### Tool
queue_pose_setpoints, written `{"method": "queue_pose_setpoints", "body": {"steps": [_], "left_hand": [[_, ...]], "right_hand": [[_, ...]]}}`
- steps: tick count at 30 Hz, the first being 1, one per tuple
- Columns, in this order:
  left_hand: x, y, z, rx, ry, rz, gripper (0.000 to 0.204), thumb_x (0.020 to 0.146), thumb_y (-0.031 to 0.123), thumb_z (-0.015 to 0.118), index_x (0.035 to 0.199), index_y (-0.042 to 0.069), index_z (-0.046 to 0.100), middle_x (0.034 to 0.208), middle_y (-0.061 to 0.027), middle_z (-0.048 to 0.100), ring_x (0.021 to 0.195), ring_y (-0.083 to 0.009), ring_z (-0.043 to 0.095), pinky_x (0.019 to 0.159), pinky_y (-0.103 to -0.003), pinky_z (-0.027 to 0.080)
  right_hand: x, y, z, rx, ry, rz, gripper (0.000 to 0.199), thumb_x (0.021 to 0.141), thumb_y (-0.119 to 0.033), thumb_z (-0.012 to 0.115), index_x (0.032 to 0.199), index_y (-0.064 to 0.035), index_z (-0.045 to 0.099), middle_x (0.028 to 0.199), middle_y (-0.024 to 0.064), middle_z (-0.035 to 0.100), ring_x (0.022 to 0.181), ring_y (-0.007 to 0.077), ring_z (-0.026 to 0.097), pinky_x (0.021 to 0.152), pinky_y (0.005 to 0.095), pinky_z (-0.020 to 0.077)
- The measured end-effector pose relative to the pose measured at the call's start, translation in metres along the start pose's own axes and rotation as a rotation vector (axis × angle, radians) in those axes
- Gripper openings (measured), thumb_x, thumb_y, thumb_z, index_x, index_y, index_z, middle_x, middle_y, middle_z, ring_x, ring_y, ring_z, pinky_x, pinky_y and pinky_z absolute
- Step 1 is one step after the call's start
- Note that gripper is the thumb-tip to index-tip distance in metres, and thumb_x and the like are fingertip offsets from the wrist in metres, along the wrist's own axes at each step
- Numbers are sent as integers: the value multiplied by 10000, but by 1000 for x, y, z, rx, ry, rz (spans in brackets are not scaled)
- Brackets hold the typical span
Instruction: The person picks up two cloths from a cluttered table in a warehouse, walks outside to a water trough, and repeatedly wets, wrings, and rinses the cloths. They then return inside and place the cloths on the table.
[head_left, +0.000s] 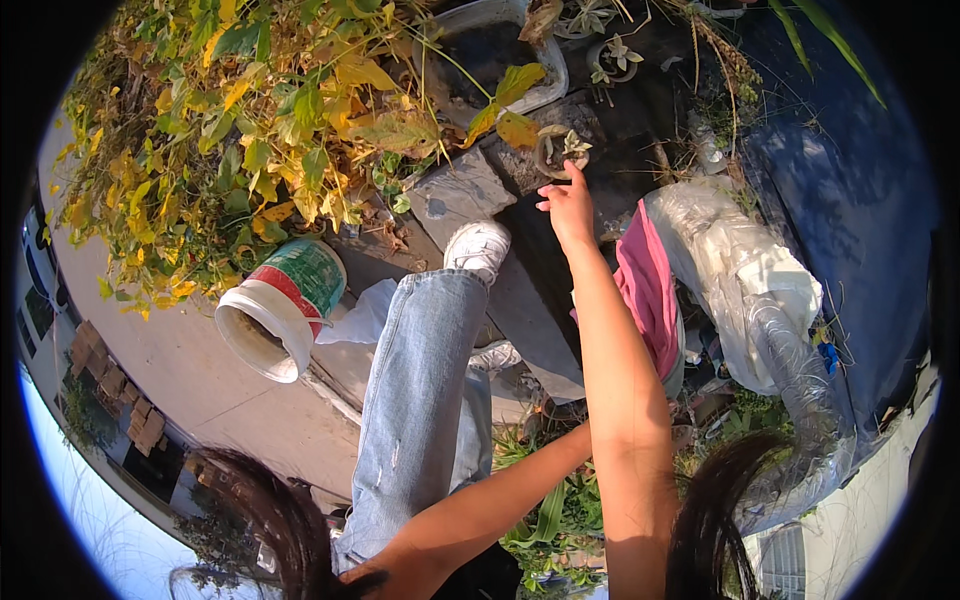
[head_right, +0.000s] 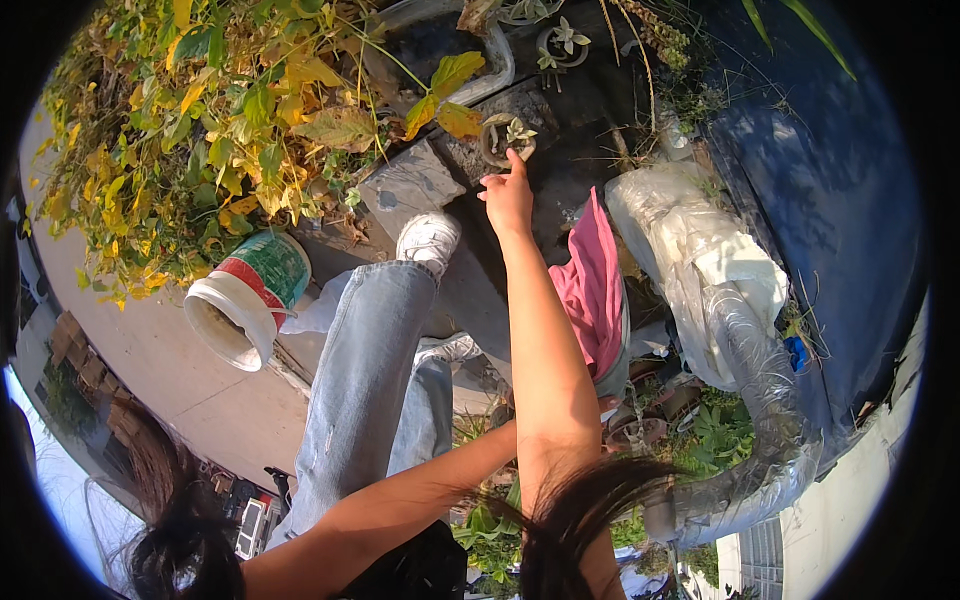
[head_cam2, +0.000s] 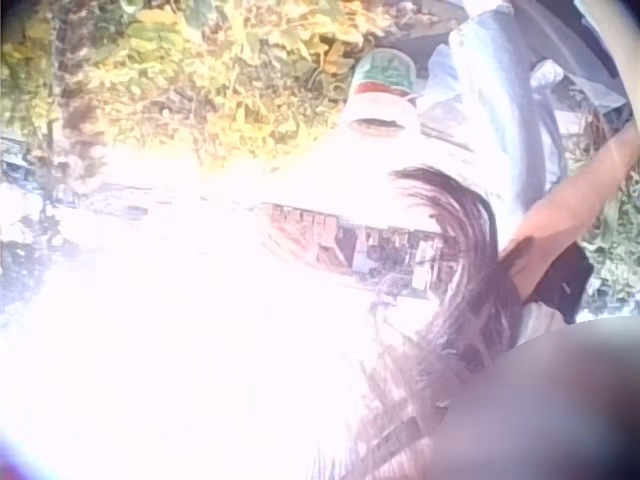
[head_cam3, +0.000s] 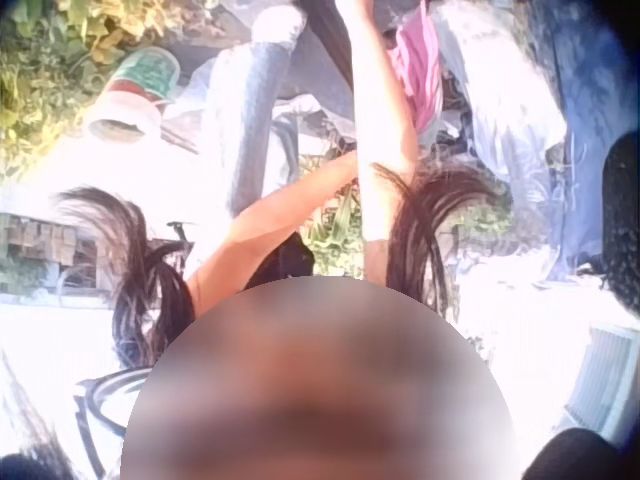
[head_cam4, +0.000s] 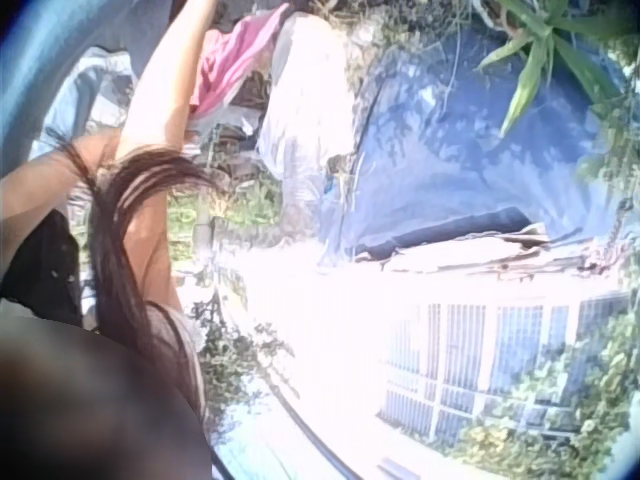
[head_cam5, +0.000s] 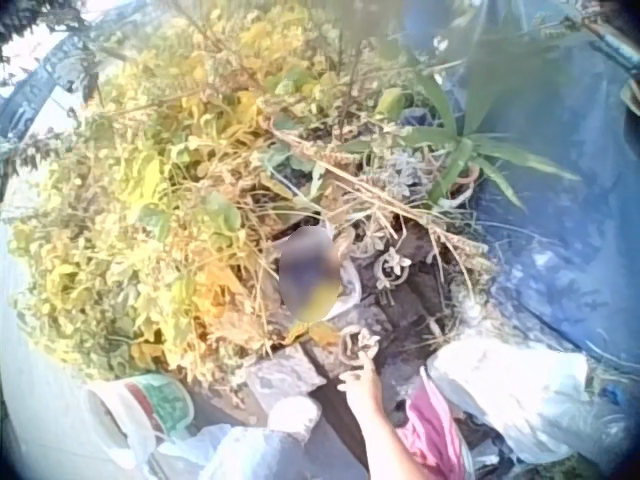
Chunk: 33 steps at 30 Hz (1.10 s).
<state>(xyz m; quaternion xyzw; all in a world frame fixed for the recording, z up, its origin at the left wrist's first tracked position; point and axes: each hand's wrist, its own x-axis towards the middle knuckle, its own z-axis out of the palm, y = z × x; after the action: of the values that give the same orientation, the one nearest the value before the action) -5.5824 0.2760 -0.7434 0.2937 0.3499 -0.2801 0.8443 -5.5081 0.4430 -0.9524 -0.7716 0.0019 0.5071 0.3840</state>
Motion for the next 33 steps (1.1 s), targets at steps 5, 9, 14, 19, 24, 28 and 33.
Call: {"method": "queue_pose_setpoints", "body": {"steps": [5, 9, 14, 19, 24, 28, 33], "left_hand": [[2, -8, 8, 95, 114, -4, 582, 954, 378, 668, 1361, 0, 496, 1276, -83, 567, 1135, -183, 539, 976, -292, 441], [2, -14, 20, 34, -20, 206, 533, 1060, 222, 547, 1527, 29, 378, 1341, -59, 570, 1179, -132, 528, 1017, -269, 431], [1, 0, 38, -450, -28, 225, 540, 1041, 244, 580, 1495, 15, 398, 1343, -93, 568, 1206, -151, 521, 1026, -280, 430], [-12, 15, 53, -282, -22, 247, 618, 998, 340, 623, 1450, -30, 421, 1386, -145, 547, 1292, -206, 482, 1110, -329, 357], [-20, 24, 68, -217, 110, 109, 635, 1013, 431, 569, 1428, -34, 446, 1381, -136, 556, 1294, -200, 479, 1120, -333, 337], [-26, 26, 70, -260, -58, 206, 479, 1014, 376, 607, 1324, 17, 542, 1278, -55, 625, 1207, -129, 550, 1078, -314, 399], [-26, 18, 71, -209, -99, 340, 437, 952, 140, 720, 1330, 37, 526, 1242, -42, 640, 1151, -125, 589, 1023, -306, 459]], "right_hand": [[-83, -46, -50, 184, -90, 36, 434, 1019, -174, 559, 1441, -82, 508, 1106, 54, 708, 880, 109, 680, 652, 219, 475], [-186, -56, -113, 177, -12, -137, 387, 1030, -205, 564, 1399, -90, 550, 1141, 49, 690, 939, 146, 672, 739, 281, 500], [-306, -28, -194, -751, 461, -472, 320, 983, -104, 568, 1295, -44, 610, 1249, 166, 608, 1229, 375, 529, 1035, 494, 404], [-349, 13, -243, -418, 597, -279, 460, 1084, -332, 472, 1459, -66, 483, 1451, 201, 465, 1336, 330, 462, 1071, 478, 389], [-349, 43, -262, 382, 355, -100, 656, 1030, -495, 538, 1507, -57, 433, 1540, 120, 426, 1410, 238, 396, 1155, 392, 293], [-348, 61, -267, 461, 373, -27, 561, 1030, -402, 583, 1464, -61, 486, 1439, 75, 504, 1341, 201, 441, 1107, 368, 347], [-356, 74, -265, 457, 392, -266, 424, 1046, -199, 537, 1424, -9, 518, 1399, 110, 558, 1286, 213, 507, 1108, 374, 365]]}}
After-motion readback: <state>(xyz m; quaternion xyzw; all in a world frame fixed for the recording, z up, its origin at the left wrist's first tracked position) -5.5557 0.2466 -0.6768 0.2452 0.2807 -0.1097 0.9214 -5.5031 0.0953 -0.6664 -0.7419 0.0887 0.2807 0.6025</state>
